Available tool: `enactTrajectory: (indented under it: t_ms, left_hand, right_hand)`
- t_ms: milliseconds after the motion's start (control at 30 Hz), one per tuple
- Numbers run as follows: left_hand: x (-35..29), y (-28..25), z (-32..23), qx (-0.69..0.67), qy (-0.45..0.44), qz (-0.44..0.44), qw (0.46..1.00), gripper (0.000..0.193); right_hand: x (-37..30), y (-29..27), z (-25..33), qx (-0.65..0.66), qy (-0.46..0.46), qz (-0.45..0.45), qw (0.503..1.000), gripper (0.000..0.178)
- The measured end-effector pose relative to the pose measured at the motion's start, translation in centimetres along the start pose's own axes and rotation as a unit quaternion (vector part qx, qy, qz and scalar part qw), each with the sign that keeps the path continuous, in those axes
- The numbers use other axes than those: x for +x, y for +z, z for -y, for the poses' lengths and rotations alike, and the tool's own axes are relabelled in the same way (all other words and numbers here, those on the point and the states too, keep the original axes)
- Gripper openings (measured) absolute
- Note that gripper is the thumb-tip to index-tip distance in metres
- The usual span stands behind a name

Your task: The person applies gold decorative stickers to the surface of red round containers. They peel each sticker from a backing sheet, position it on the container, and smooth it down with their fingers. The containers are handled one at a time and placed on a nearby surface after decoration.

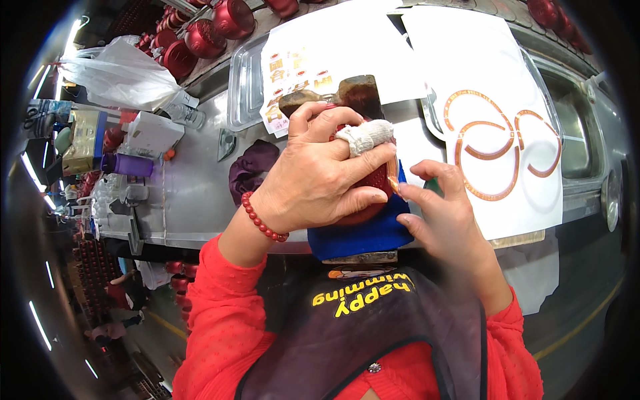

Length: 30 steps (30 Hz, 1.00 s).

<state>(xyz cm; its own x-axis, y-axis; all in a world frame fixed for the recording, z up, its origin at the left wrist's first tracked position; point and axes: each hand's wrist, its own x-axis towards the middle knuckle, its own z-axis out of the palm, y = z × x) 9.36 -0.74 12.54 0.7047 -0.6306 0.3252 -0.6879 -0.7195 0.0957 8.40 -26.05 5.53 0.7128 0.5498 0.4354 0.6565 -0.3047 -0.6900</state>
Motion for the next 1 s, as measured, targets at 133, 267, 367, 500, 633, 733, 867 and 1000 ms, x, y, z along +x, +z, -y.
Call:
enactTrajectory:
  t_ms: [133,267,367,500,633,733,867,1000]
  left_hand:
    - [-0.8,0.6,-2.1,-0.035,0.007,0.0,0.999,0.044]
    - [-2.6,1.4,-5.3,-0.069,-0.012,0.004,0.998,0.032]
    - [-4.1,1.9,-7.0,-0.05,-0.048,-0.017,0.997,0.027]
    - [-4.3,4.2,-9.3,0.077,-0.151,-0.164,0.972,0.034]
    - [-3.6,6.4,-9.9,0.105,-0.251,-0.143,0.952,0.05]
    - [-3.5,6.6,-9.8,0.119,-0.254,-0.151,0.948,0.038]
    - [-3.6,6.2,-9.5,0.127,-0.237,-0.158,0.95,0.024]
    - [-3.7,6.4,-9.4,0.133,-0.227,-0.165,0.95,0.017]
  right_hand:
    - [-1.1,-1.5,1.6,0.062,-0.002,0.078,0.995,0.04]
    - [-0.5,-3.5,1.2,0.076,0.037,-0.017,0.996,0.046]
    - [1.3,-2.4,-0.3,-0.014,-0.008,-0.027,1.0,0.056]
    - [2.7,0.1,-1.2,-0.056,-0.043,-0.034,0.997,0.065]
    - [3.0,0.6,-1.2,-0.082,-0.065,-0.036,0.994,0.068]
    - [3.0,0.3,-1.0,-0.117,-0.069,-0.033,0.99,0.067]
    - [3.1,0.2,-0.7,-0.136,-0.068,-0.031,0.988,0.064]
    - [3.1,0.2,-0.6,-0.132,-0.069,-0.028,0.988,0.063]
